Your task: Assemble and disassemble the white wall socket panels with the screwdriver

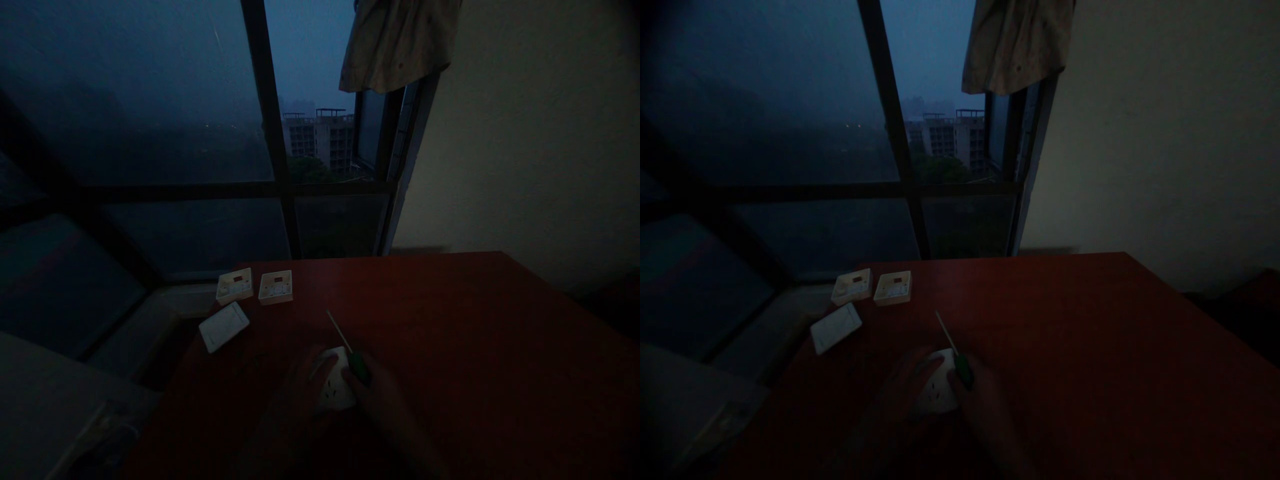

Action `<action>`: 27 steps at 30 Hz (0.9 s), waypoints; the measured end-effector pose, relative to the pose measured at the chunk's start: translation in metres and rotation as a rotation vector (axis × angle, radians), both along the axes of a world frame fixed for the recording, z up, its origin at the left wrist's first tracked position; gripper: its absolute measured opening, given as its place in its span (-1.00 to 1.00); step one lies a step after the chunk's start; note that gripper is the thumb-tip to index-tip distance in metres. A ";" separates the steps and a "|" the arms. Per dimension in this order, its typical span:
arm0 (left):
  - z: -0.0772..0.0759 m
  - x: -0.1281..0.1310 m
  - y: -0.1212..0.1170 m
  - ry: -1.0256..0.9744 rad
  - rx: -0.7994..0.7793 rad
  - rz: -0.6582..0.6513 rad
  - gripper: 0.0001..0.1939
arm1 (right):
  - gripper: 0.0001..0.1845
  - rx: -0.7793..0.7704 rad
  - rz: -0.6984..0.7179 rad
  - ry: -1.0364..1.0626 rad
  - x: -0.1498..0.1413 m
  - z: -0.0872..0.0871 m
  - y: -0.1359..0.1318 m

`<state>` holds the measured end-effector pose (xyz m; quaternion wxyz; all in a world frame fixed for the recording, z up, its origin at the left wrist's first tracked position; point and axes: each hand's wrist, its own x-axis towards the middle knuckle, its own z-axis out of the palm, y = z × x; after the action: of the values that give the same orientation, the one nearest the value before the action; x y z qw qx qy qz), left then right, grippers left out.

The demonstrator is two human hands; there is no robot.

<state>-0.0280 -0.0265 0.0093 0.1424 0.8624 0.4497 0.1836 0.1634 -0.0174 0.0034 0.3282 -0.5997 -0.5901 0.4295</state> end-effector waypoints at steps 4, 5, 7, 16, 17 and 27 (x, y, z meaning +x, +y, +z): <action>-0.004 0.003 0.001 0.031 0.027 0.041 -0.19 | -0.74 0.012 0.004 -0.010 0.001 0.000 0.001; -0.006 0.004 0.002 0.055 0.041 0.054 -0.18 | -0.73 0.010 0.008 -0.001 0.001 0.000 0.001; -0.010 0.007 0.004 0.108 0.055 0.076 -0.14 | -0.72 0.000 0.009 0.002 0.001 0.000 0.002; 0.008 0.003 0.019 0.159 -0.033 0.141 -0.21 | -0.71 0.008 -0.001 0.048 0.004 0.004 0.000; 0.012 0.000 0.022 0.154 -0.040 0.178 -0.25 | -0.70 0.001 -0.010 0.039 0.005 0.004 0.000; 0.020 -0.047 0.072 0.160 0.020 0.374 -0.52 | -0.58 -0.045 -0.069 0.065 0.003 0.001 0.001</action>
<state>-0.0750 0.0455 0.0291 0.0611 0.7771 0.6100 0.1423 0.1667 -0.0167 0.0043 0.3482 -0.6126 -0.5482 0.4504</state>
